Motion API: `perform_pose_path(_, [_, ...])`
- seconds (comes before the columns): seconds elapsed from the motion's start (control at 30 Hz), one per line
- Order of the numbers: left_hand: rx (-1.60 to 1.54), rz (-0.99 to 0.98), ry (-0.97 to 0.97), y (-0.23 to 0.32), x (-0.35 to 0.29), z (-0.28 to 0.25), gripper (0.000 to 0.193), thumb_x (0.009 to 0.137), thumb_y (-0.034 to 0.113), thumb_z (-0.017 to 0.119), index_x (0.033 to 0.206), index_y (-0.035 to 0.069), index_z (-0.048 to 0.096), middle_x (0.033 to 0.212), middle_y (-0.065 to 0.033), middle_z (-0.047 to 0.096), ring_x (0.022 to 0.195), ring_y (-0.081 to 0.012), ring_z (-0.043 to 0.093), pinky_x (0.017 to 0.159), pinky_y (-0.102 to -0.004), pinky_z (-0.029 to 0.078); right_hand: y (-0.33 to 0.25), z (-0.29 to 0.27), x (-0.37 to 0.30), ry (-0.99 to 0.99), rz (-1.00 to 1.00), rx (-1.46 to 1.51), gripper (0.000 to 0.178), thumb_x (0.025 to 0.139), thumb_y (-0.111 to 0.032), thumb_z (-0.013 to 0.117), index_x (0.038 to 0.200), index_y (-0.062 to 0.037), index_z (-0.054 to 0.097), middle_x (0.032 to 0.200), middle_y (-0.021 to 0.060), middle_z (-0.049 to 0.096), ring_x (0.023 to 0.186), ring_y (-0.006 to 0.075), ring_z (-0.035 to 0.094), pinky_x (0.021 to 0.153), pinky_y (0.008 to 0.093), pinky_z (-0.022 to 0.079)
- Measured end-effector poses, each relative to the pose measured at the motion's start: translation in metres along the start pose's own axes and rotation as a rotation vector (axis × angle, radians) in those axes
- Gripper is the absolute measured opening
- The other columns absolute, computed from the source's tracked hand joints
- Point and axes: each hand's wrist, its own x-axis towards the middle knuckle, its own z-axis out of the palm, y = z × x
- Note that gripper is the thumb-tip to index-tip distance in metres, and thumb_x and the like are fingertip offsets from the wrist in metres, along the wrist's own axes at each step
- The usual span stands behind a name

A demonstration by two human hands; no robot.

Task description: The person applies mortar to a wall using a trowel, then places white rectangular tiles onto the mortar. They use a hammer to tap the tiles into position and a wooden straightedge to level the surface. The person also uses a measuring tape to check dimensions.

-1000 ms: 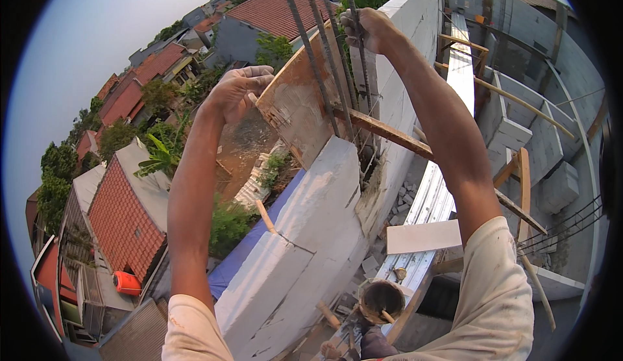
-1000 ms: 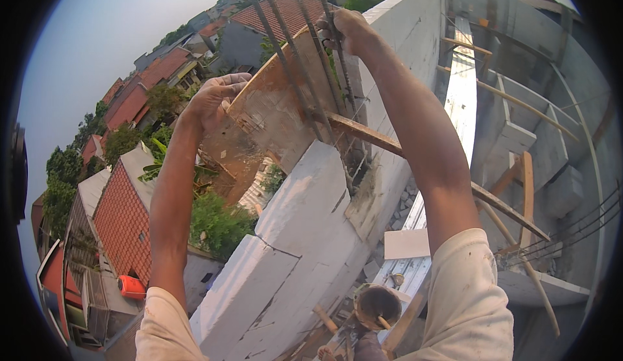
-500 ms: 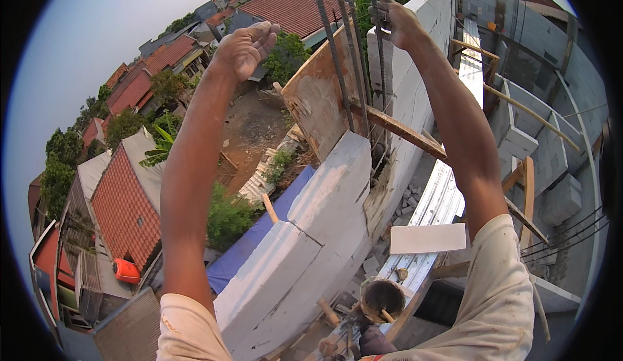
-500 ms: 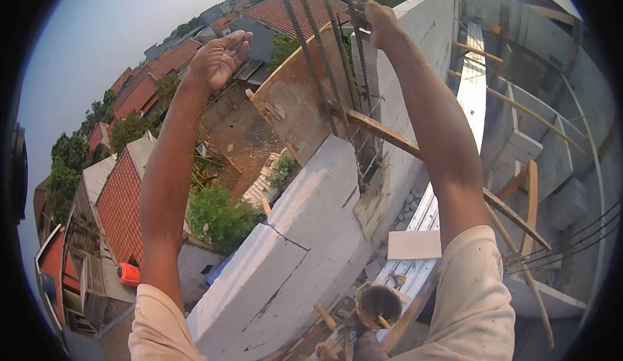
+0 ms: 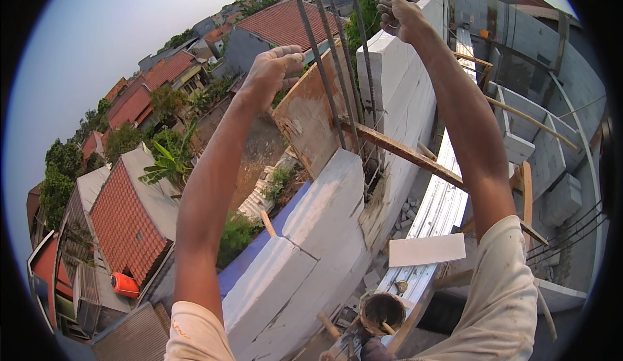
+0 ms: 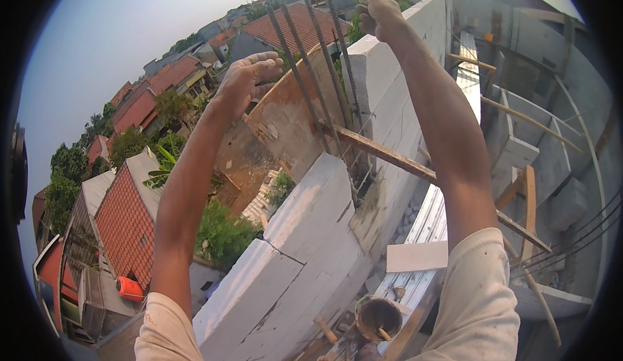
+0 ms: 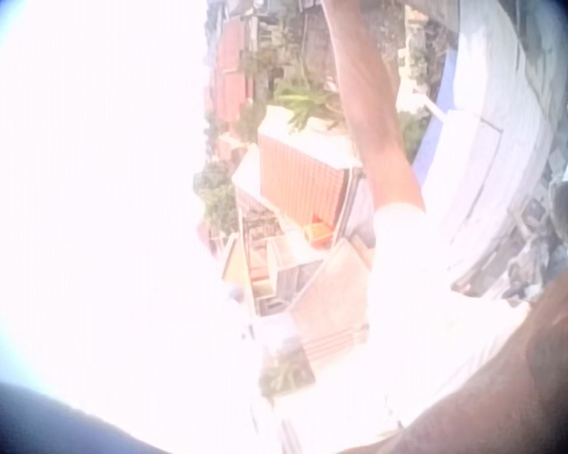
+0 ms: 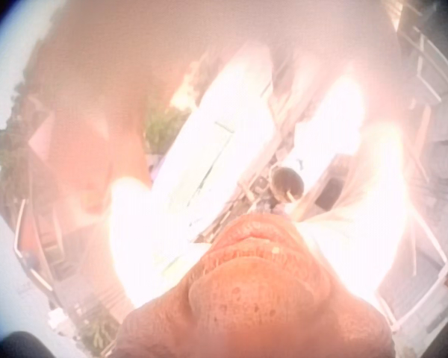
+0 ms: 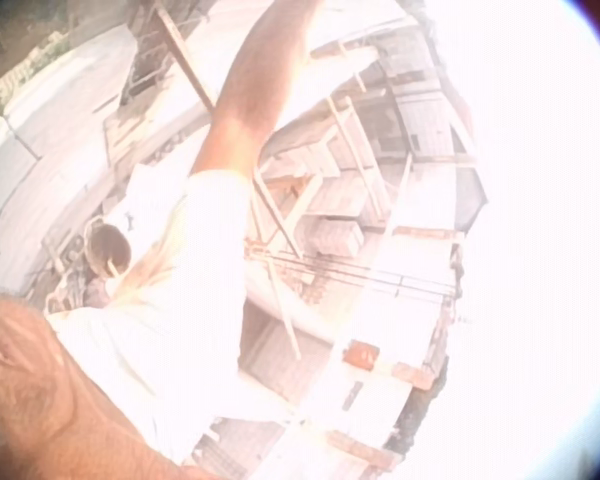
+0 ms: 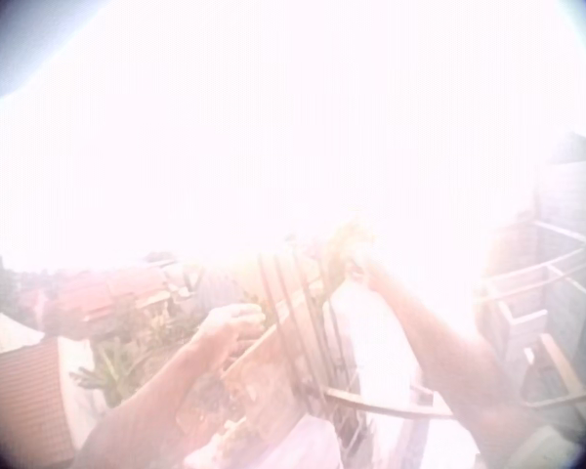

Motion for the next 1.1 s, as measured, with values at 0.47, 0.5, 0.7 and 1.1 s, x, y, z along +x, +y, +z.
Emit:
perform_pose_path(0.47, [0.680,0.285,0.147,0.008,-0.010,0.065,0.089,0.075,0.053,0.088,0.129,-0.010,0.055,0.112,-0.0255,0.068,0.110,-0.0349,0.068,0.099,-0.0439,0.053,-0.072,0.080,-0.022,-0.156,-0.567,-0.987,0.010,0.099,-0.017,0.064,0.100,-0.0107,0.072,0.091,0.0020,0.072,0.078,0.0154,0.064,0.075,0.0397,0.058])
perform_pose_path(0.5, [0.667,0.275,0.184,0.007,-0.010,0.067,0.072,0.078,0.041,0.089,0.123,-0.007,0.058,0.109,-0.0228,0.067,0.106,-0.0330,0.067,0.097,-0.0451,0.052,-0.072,0.088,-0.030,-0.181,-0.598,-1.049,0.010,0.099,-0.017,0.064,0.100,-0.0111,0.072,0.091,0.0020,0.072,0.079,0.0157,0.064,0.075,0.0397,0.058])
perform_pose_path(0.7, [0.678,0.323,0.245,0.000,-0.007,0.070,0.059,0.081,0.036,0.086,0.117,-0.004,0.062,0.113,-0.0216,0.062,0.108,-0.0333,0.064,0.096,-0.0438,0.050,-0.081,0.132,-0.073,-0.315,-0.765,-1.391,0.010,0.098,-0.017,0.065,0.102,-0.0138,0.074,0.095,0.0024,0.074,0.086,0.0180,0.066,0.079,0.0400,0.057])
perform_pose_path(1.1, [0.678,0.238,0.180,0.010,-0.013,0.070,0.069,0.081,0.039,0.085,0.122,-0.009,0.057,0.126,-0.0277,0.061,0.117,-0.0389,0.063,0.101,-0.0447,0.051,-0.056,0.188,-0.143,-0.473,-1.007,-1.981,0.015,0.095,-0.018,0.068,0.105,-0.0193,0.079,0.103,0.0030,0.077,0.100,0.0225,0.070,0.085,0.0404,0.055])
